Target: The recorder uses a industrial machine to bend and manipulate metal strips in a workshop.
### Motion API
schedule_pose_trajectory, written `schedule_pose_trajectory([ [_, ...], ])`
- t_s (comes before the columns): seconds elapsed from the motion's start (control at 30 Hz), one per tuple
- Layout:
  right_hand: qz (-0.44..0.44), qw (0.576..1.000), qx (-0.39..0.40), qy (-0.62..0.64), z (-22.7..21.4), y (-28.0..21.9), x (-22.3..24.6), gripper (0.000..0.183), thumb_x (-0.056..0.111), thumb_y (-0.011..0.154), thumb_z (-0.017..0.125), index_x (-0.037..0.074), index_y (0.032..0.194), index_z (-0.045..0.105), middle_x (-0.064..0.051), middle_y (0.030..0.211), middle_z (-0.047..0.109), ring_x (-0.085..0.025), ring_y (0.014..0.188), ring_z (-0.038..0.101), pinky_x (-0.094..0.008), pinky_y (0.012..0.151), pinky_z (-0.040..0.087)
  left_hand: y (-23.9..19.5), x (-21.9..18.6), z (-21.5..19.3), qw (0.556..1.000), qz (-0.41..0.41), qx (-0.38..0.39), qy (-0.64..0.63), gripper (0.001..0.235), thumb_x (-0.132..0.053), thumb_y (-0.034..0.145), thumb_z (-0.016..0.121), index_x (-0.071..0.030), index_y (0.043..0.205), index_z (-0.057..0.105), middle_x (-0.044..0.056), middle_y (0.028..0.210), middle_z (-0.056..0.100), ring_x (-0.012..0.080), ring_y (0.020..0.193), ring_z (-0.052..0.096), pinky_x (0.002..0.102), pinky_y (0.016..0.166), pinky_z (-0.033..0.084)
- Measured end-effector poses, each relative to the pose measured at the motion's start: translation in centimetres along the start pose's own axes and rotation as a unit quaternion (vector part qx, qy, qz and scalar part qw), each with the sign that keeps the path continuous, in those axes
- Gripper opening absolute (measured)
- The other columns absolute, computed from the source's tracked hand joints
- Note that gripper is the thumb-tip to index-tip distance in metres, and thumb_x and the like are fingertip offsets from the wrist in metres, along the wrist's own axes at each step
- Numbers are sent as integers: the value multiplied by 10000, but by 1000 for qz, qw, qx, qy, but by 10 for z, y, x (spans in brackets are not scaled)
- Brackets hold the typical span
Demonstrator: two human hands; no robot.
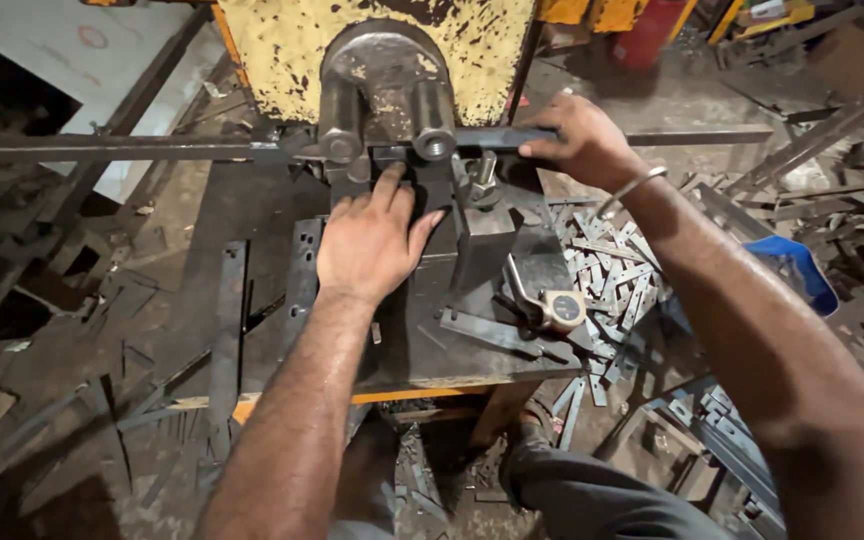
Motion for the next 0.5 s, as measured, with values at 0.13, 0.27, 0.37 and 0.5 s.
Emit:
schedule_pose_trajectory([
  [0.13,7,996,-37,-81,15,8,-7,410,457,912,784,123,1149,802,-228,1188,646,-407,1085,580,-585,928,426,1,1,-2,1000,-11,7,1,492,-540,1000,583,-69,1088,694,146,1390,624,315,957,713,454,812,541],
  [0.27,41,998,-18,-36,11,13,13,387,461,934,767,117,1110,784,-152,1083,647,-371,1082,574,-497,929,450,3,2,0,999,-20,32,-1,506,-548,1012,567,-65,1106,685,153,1406,608,326,940,712,450,822,547],
  [0.37,51,998,-15,-38,14,13,16,383,468,911,774,107,1035,792,-144,1073,645,-361,1060,577,-501,903,445,3,0,-1,999,-24,44,-3,532,-560,1010,556,-61,1145,681,157,1409,594,344,926,715,457,810,554],
  [0.5,71,996,-26,-48,12,8,21,394,463,959,747,97,1102,772,-142,1129,634,-350,1092,564,-496,939,428,6,3,2,996,-50,67,2,554,-584,988,548,-78,1176,671,178,1460,551,384,864,710,463,772,564],
])
Point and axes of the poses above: each hand's wrist, its own y-axis towards the middle knuckle, its own z-axis out of the palm, x = y × z, the point moved 7 cm from there along y, towards the middle knuckle
